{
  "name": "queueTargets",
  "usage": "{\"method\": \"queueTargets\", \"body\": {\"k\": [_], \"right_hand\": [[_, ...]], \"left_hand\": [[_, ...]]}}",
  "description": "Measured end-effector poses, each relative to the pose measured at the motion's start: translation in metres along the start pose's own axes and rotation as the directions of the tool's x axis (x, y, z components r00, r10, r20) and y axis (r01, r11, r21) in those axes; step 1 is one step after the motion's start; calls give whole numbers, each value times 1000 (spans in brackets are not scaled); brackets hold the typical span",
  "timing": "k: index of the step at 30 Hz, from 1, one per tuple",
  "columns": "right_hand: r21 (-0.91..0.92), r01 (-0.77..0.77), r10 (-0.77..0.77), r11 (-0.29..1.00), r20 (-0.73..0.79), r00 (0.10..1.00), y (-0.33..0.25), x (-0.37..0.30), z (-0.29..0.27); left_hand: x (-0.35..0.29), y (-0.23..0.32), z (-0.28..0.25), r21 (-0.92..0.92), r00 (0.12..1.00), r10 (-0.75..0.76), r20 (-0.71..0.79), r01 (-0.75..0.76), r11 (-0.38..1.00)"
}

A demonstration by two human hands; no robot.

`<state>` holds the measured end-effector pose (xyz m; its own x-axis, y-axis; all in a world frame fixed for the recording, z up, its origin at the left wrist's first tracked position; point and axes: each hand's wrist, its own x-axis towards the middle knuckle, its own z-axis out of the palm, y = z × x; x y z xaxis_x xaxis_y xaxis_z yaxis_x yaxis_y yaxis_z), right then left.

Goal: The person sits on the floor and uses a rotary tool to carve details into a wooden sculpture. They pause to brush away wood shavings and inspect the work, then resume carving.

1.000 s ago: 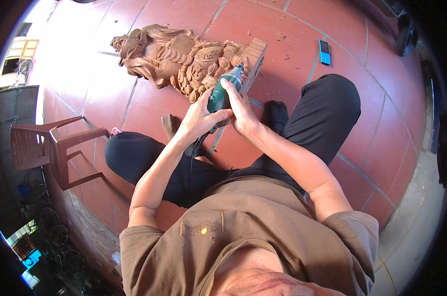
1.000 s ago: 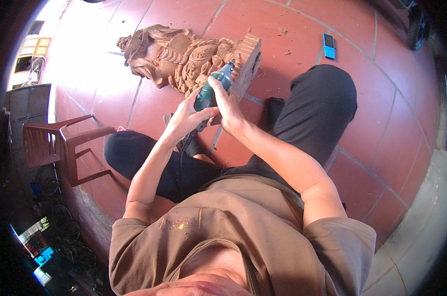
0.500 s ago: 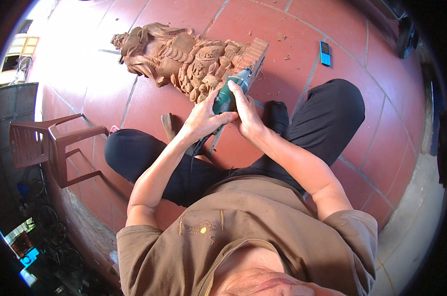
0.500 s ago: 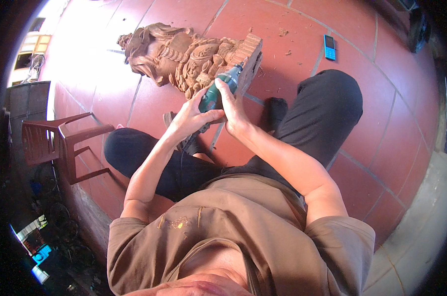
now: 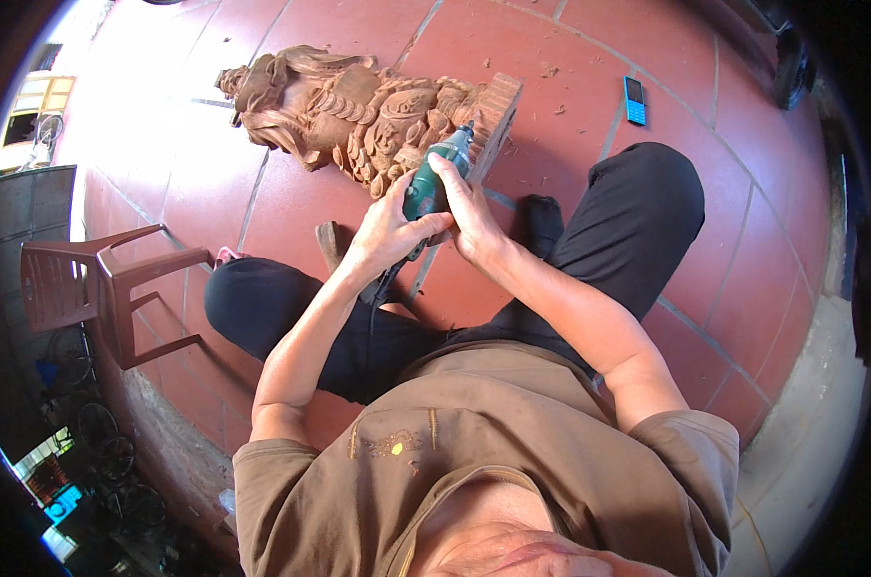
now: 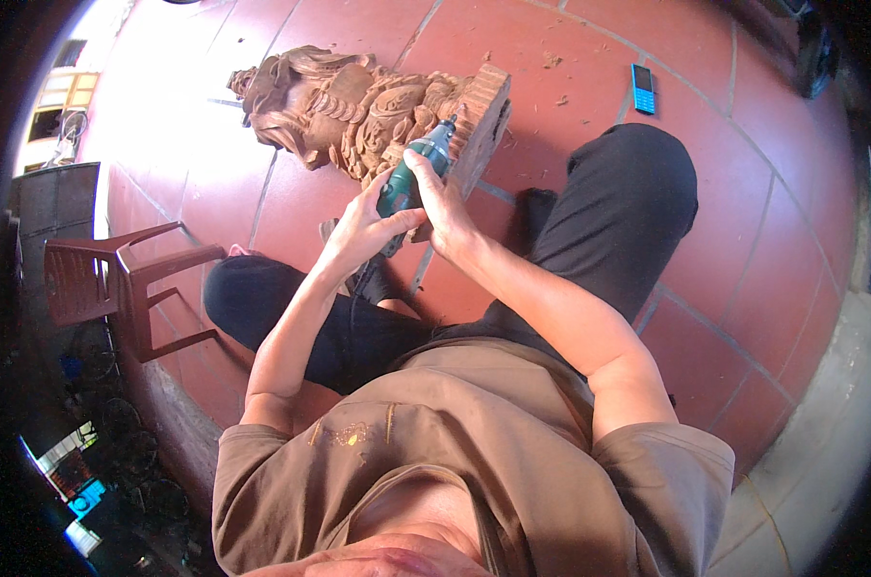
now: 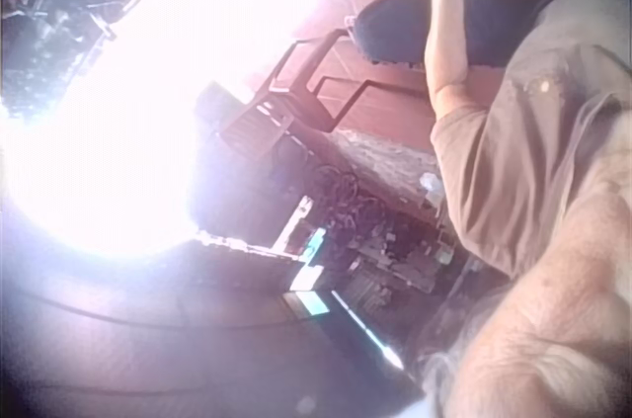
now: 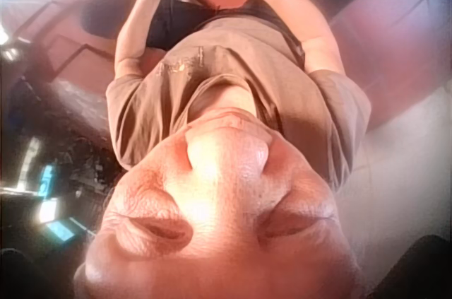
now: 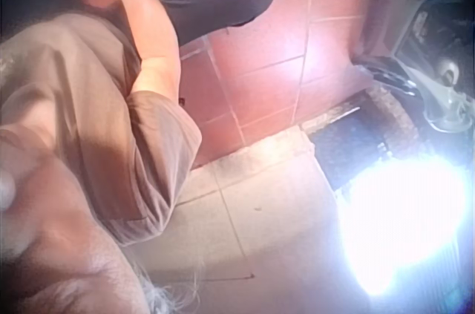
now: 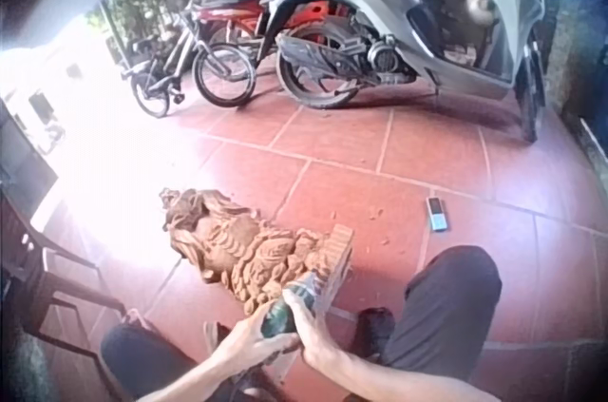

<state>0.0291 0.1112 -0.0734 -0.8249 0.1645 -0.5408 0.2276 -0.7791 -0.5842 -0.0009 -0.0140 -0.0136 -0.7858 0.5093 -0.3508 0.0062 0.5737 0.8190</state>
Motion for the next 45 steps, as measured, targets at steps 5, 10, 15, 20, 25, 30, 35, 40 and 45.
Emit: {"method": "queueTargets", "body": {"k": [5, 10, 15, 20, 25, 30, 35, 40, 45], "right_hand": [[-11, -41, 41, 999, -25, 999, -4, -3, 6], [0, -99, 99, 995, -15, 995, -11, -11, 1], [35, 0, 1, 999, -28, 1000, 0, -1, -10], [6, -43, 43, 999, -25, 999, -3, -3, -2], [-1, -29, 29, 1000, -9, 1000, -6, -2, 4], [7, -31, 31, 999, 2, 1000, -7, -5, 5], [43, -79, 80, 996, -17, 997, -9, -12, -3], [-3, -13, 13, 1000, -37, 999, -1, -1, -10], [-18, -35, 35, 999, 11, 999, -3, 1, -1]], "left_hand": [[-2, 8, -3, -19, 998, -60, 21, 61, 998], [0, 3, 2, 4, 1000, 8, 12, -8, 1000], [1, 10, 3, 25, 998, 55, 35, -56, 998], [4, -6, 3, 32, 999, 37, 4, -37, 999], [1, 4, -1, 1, 1000, 3, 8, -3, 1000], [0, 5, -1, 6, 1000, 15, 8, -15, 1000], [-3, 21, 0, -77, 996, -19, 89, 26, 997], [-1, 18, 1, -6, 998, 12, 54, -12, 1000], [1, 4, 1, -17, 1000, 15, 16, -15, 1000]]}}
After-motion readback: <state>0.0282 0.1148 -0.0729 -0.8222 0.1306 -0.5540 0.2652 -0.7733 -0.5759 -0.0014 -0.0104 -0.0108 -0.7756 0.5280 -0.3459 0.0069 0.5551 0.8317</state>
